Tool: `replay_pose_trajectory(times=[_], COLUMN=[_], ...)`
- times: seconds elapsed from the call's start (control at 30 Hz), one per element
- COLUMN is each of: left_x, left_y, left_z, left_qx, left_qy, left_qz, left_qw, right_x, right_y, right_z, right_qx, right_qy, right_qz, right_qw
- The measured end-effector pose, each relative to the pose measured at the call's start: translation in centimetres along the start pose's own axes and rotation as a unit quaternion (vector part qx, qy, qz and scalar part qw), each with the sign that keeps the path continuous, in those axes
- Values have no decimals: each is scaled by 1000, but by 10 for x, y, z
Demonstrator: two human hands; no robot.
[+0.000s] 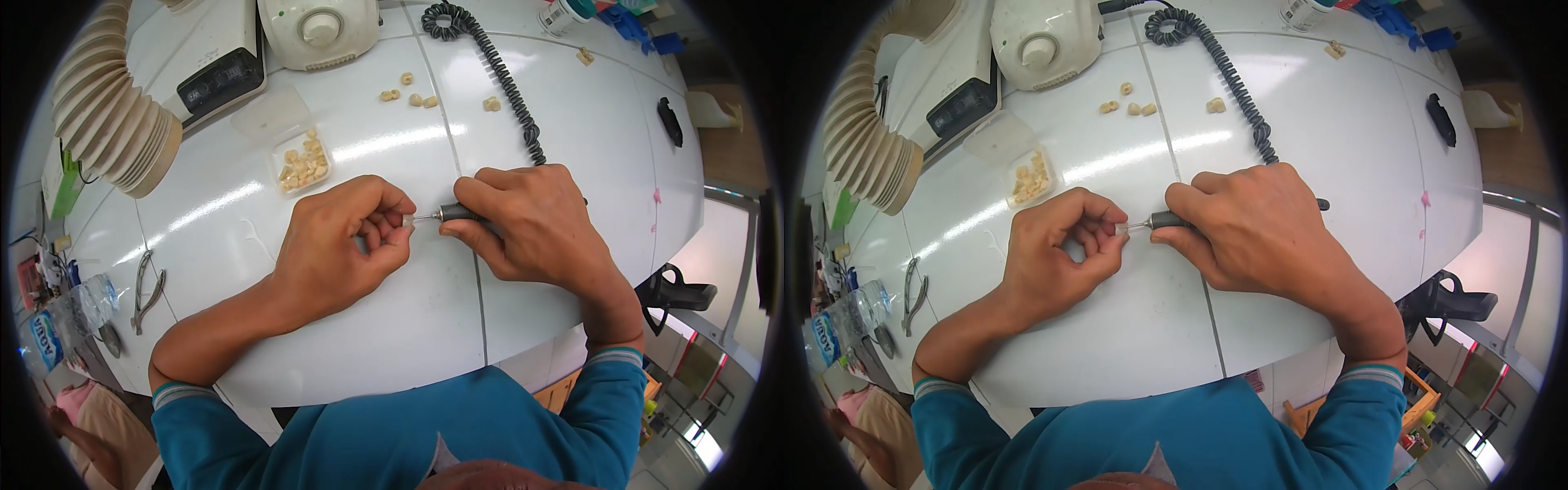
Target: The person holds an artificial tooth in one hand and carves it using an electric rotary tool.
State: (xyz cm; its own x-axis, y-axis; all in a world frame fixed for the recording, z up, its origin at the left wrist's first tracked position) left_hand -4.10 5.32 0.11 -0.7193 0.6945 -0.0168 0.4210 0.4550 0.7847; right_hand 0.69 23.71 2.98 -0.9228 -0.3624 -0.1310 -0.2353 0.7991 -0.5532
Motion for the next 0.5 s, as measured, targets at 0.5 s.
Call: replay_pose_trajectory(times=[0.5], left_x=[1], left_y=[1], left_z=[-1], left_qx=[5], left_qy=[-6], left_qz=[0], left_qw=[1000], right_x=[-1], right_y=[1], right_z=[-1], right_qx=[-5], right_qy=[5], right_qz=[-5], right_qw=[1000])
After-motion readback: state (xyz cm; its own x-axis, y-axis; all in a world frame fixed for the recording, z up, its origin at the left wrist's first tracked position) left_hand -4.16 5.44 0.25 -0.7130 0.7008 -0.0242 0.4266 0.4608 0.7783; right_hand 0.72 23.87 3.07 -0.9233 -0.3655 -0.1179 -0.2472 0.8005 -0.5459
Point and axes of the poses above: each hand's wrist, its own x-axis towards the middle knuckle, its own z-axis out of the palm, y = z × x, the point moved 7 cm from there along x, towards the middle knuckle, and after that the axes turned 15 degrees about x, right-handed, at the moved point
